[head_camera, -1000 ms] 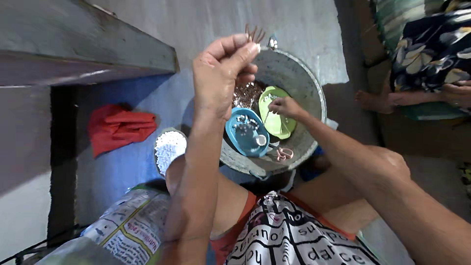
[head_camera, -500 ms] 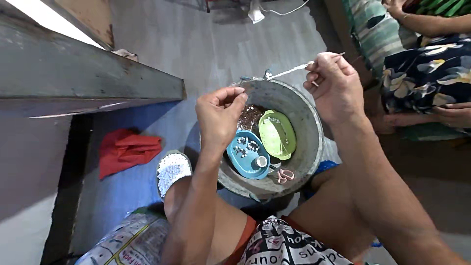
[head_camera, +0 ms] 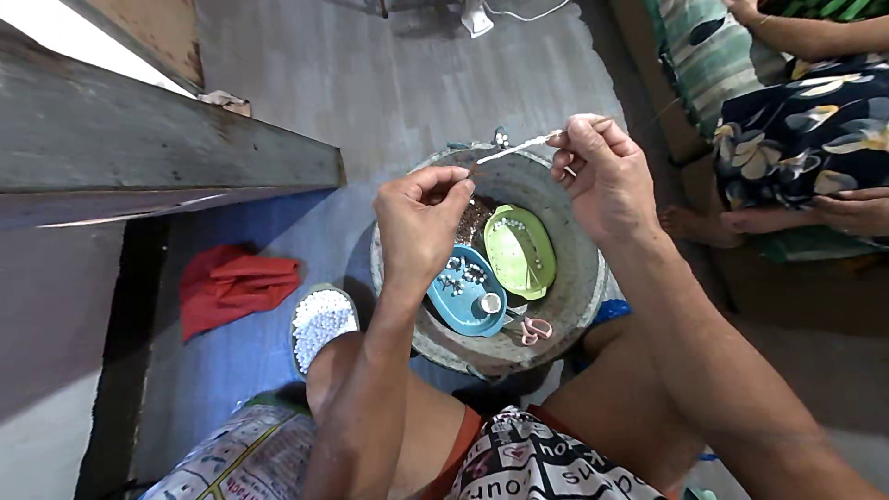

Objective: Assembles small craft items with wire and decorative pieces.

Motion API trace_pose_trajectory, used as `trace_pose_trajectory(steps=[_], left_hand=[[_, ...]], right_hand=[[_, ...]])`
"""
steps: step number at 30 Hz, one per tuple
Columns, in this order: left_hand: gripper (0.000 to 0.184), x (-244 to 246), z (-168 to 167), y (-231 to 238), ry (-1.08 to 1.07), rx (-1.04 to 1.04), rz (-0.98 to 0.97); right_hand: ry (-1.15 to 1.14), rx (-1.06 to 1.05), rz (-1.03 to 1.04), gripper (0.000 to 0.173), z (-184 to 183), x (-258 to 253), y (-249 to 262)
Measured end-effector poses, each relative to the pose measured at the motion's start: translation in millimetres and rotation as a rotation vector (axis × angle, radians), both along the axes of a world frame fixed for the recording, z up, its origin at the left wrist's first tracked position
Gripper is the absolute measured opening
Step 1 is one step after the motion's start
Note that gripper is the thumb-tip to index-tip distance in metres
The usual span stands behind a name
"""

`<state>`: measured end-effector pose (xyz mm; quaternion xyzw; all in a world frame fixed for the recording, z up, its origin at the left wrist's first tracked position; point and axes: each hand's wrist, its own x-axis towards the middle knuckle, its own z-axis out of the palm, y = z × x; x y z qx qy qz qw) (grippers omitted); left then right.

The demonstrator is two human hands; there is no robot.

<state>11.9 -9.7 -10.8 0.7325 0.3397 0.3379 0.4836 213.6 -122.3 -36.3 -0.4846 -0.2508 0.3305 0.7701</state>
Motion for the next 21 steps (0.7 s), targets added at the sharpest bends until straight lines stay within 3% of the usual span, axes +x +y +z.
trace_pose_trajectory(steps=[21], left_hand=[[0.008, 0.2, -0.1, -0.7, 0.015, 0.0, -0.001]], right_hand=[[-0.084, 0.022, -0.026, 0.014, -0.2, -3.1, -0.3]])
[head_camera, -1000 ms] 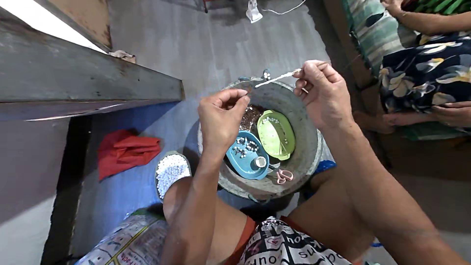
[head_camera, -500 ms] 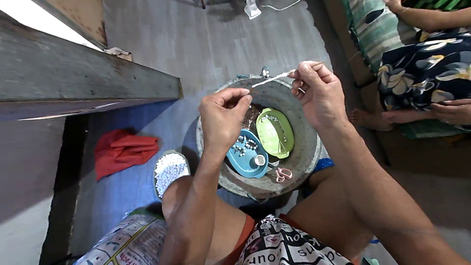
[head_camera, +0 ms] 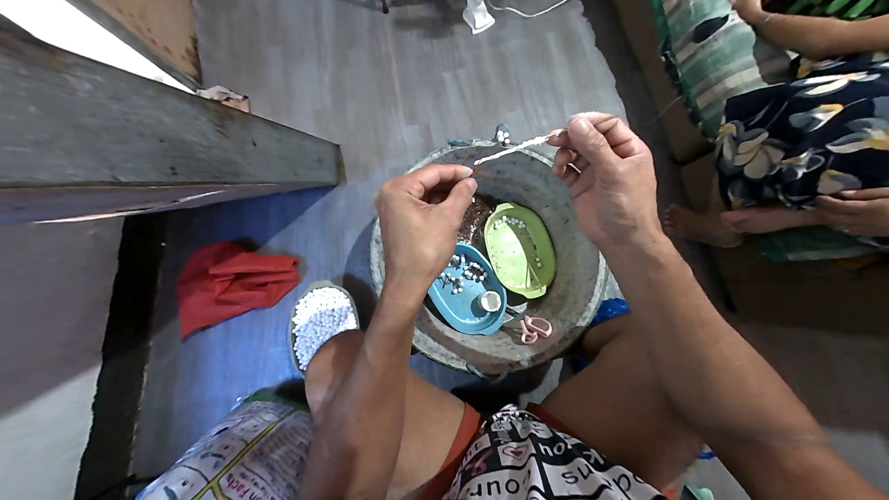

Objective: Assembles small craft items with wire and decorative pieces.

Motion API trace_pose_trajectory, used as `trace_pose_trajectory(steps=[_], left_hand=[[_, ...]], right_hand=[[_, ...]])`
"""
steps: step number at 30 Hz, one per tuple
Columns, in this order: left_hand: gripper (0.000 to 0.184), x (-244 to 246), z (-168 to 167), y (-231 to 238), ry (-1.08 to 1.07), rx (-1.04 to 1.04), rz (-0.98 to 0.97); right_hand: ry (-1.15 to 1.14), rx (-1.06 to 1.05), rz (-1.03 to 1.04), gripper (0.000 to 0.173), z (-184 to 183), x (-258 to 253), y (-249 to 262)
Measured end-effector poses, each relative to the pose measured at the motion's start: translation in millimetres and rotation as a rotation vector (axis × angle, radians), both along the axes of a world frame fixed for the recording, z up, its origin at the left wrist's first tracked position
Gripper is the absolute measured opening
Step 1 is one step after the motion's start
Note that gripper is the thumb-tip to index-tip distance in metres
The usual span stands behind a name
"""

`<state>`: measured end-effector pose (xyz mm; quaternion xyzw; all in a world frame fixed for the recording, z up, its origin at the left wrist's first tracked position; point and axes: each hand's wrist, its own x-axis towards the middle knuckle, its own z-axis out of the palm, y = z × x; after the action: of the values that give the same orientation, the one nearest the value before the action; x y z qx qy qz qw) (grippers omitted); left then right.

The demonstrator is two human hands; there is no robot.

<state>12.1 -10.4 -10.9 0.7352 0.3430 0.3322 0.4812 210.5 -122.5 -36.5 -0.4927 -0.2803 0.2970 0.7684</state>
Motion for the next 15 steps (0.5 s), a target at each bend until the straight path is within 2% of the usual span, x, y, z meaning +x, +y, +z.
trace_pose_trajectory(steps=[7, 15], left_hand=[[0.009, -9.8, 3.3, -9.0, 0.031, 0.027, -0.038], [0.008, -0.5, -0.2, -0.1, 0.011, 0.012, 0.006]], right_hand=[[-0.01, 0.016, -0.015, 0.014, 3.6, 0.9, -2.7], [-0.027, 0.002, -0.022, 0.014, 1.1, 2.7, -0.9]])
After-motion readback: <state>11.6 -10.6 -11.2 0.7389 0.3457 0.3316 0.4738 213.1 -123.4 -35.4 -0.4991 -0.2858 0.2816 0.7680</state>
